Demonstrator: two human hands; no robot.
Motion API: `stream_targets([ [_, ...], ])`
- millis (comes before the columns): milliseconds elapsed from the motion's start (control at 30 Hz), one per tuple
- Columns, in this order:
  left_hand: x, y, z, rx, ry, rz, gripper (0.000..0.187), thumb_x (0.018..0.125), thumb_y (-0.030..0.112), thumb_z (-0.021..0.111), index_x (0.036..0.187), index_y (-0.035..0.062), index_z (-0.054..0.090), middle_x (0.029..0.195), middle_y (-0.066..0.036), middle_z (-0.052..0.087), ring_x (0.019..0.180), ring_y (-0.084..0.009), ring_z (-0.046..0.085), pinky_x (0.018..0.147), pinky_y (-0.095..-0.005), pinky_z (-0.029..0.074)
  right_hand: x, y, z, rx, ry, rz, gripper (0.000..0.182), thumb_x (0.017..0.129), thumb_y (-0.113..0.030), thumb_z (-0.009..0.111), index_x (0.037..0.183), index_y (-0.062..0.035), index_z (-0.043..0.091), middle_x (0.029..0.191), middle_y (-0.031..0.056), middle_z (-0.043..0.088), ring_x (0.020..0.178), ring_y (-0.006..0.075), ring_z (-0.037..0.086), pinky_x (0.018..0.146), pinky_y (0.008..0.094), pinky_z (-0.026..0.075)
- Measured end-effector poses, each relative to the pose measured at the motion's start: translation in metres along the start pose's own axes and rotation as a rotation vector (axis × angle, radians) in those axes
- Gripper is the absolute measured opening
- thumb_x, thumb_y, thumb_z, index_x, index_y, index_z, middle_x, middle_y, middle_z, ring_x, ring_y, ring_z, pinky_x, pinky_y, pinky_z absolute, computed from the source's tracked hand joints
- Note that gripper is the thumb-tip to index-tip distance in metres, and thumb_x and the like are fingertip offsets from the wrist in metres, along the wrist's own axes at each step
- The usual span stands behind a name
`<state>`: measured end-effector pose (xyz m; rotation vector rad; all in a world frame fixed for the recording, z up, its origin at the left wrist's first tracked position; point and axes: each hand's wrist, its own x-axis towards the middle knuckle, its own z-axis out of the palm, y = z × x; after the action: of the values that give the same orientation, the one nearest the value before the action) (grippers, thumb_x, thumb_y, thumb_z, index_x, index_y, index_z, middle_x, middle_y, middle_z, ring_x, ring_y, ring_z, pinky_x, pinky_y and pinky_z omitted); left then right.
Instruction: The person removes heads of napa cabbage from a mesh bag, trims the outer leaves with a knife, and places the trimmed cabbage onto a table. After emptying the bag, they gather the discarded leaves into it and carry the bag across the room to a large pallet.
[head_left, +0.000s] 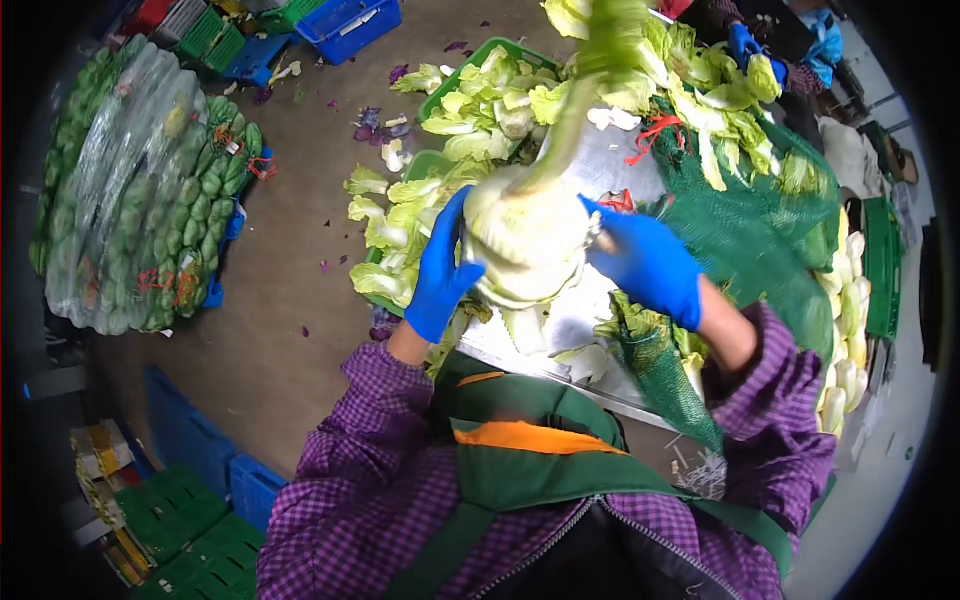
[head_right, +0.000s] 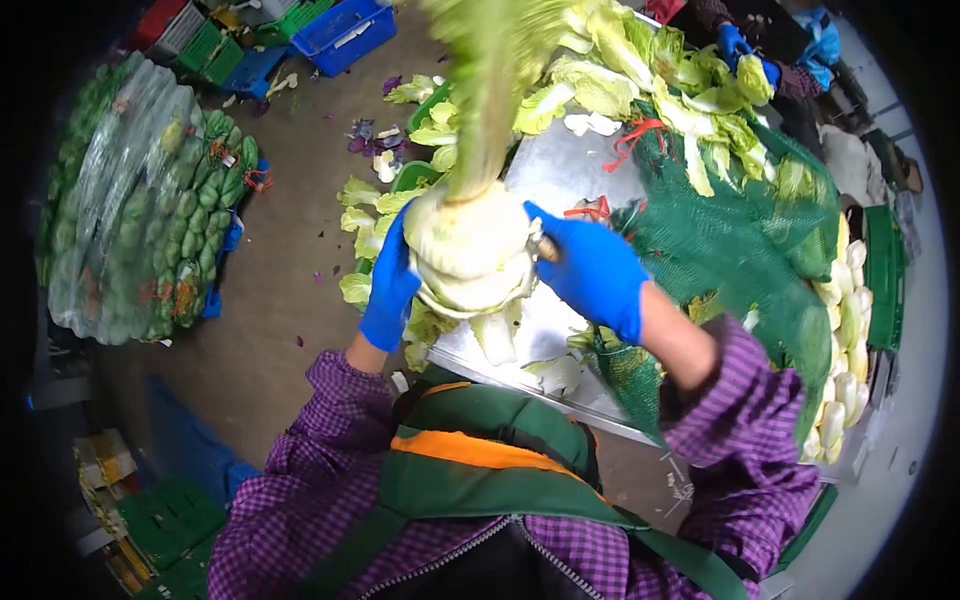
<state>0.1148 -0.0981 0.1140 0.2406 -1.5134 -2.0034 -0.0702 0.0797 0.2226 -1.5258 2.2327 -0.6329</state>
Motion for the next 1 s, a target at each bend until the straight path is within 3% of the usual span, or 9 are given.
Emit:
stream_targets([
  [33, 0.003, 0.000, 0.007, 0.161, 0.011, -0.062, 0.082, 0.081, 0.032, 0.070, 0.141, -0.0015, 0.025, 0.140, -0.018, 0.036, 0.129, -0.0278, 0.037, 0.109, -0.0387, 0.027, 0.001, 0.003, 0.008, 0.040, -0.144, 0.123, 0.049, 0.080, -0.016, 0.059, 0.128, -0.0137, 0.050, 0.078, 0.0194, 0.062, 0.070, 0.0297, 0.063, 0.066, 0.0382, 0.049],
  [67, 0.004, -0.011, 0.011, 0.115, 0.067, -0.207, 0.087, 0.079, 0.031, 0.073, 0.143, -0.0003, 0.023, 0.140, -0.019, 0.035, 0.130, -0.0292, 0.035, 0.109, -0.0390, 0.027, 0.002, 0.006, 0.020, 0.251, -0.083, 0.084, 0.043, 0.079, -0.014, 0.062, 0.120, -0.0095, 0.054, 0.070, 0.0136, 0.060, 0.059, 0.0221, 0.061, 0.058, 0.0348, 0.051],
  [167, -0.009, -0.031, 0.021, 0.580, 0.020, -0.099, 0.097, 0.073, 0.029, 0.078, 0.144, 0.0022, 0.018, 0.142, -0.019, 0.028, 0.132, -0.0314, 0.029, 0.109, -0.0397, 0.025, 0.020, 0.024, 0.001, 0.588, -0.368, 0.491, 0.029, 0.080, -0.021, 0.069, 0.101, -0.0040, 0.061, 0.061, 0.0036, 0.053, 0.043, 0.0089, 0.049, 0.036, 0.0248, 0.044],
  [433, -0.007, -0.028, 0.033, 0.554, -0.057, -0.086, 0.090, 0.076, 0.018, 0.073, 0.145, 0.0031, 0.018, 0.147, -0.012, 0.027, 0.135, -0.0244, 0.026, 0.111, -0.0360, 0.022, 0.077, 0.077, 0.012, 0.496, -0.371, 0.430, 0.033, 0.081, -0.026, 0.068, 0.101, -0.0006, 0.062, 0.070, 0.0043, 0.067, 0.044, 0.0093, 0.052, 0.037, 0.0245, 0.044],
  [600, 0.000, -0.030, 0.021, 0.443, 0.040, -0.043, 0.079, 0.080, 0.013, 0.068, 0.144, 0.0033, 0.023, 0.147, -0.011, 0.027, 0.136, -0.0219, 0.026, 0.111, -0.0346, 0.022, 0.114, 0.108, 0.088, -0.186, -0.002, 0.064, 0.044, 0.079, -0.039, 0.065, 0.106, -0.0050, 0.060, 0.098, 0.0128, 0.066, 0.069, 0.0223, 0.067, 0.050, 0.0339, 0.052],
  [633, 0.002, -0.026, 0.020, 0.342, 0.078, -0.084, 0.077, 0.080, 0.013, 0.067, 0.144, 0.0032, 0.024, 0.147, -0.011, 0.029, 0.135, -0.0218, 0.026, 0.111, -0.0345, 0.022, 0.111, 0.077, 0.061, 0.017, -0.239, 0.303, 0.047, 0.079, -0.046, 0.065, 0.098, -0.0034, 0.062, 0.087, 0.0141, 0.067, 0.059, 0.0193, 0.063, 0.046, 0.0310, 0.049],
  [767, 0.009, -0.023, 0.015, 0.325, 0.143, -0.112, 0.071, 0.081, 0.015, 0.065, 0.142, 0.0031, 0.030, 0.144, -0.011, 0.032, 0.133, -0.0216, 0.029, 0.110, -0.0344, 0.024, 0.100, 0.052, 0.019, 0.622, -0.515, 0.579, 0.048, 0.076, -0.049, 0.069, 0.088, -0.0028, 0.062, 0.070, 0.0105, 0.063, 0.049, 0.0137, 0.055, 0.042, 0.0269, 0.045],
  [867, 0.013, -0.015, 0.020, 0.317, 0.129, -0.125, 0.068, 0.082, 0.016, 0.064, 0.140, 0.0027, 0.033, 0.143, -0.011, 0.034, 0.133, -0.0219, 0.030, 0.109, -0.0346, 0.025, 0.073, 0.031, 0.023, 0.583, -0.340, 0.394, 0.044, 0.076, -0.040, 0.074, 0.098, -0.0038, 0.064, 0.063, -0.0014, 0.052, 0.045, 0.0055, 0.045, 0.040, 0.0219, 0.038],
  [1000, 0.012, -0.007, 0.004, 0.380, 0.002, -0.144, 0.064, 0.081, 0.005, 0.065, 0.138, 0.0025, 0.036, 0.140, -0.011, 0.039, 0.131, -0.0214, 0.034, 0.110, -0.0340, 0.025, 0.070, 0.064, 0.030, 0.768, -0.169, 0.486, 0.043, 0.078, -0.037, 0.073, 0.104, -0.0028, 0.064, 0.066, -0.0003, 0.056, 0.046, 0.0062, 0.047, 0.040, 0.0228, 0.041],
])
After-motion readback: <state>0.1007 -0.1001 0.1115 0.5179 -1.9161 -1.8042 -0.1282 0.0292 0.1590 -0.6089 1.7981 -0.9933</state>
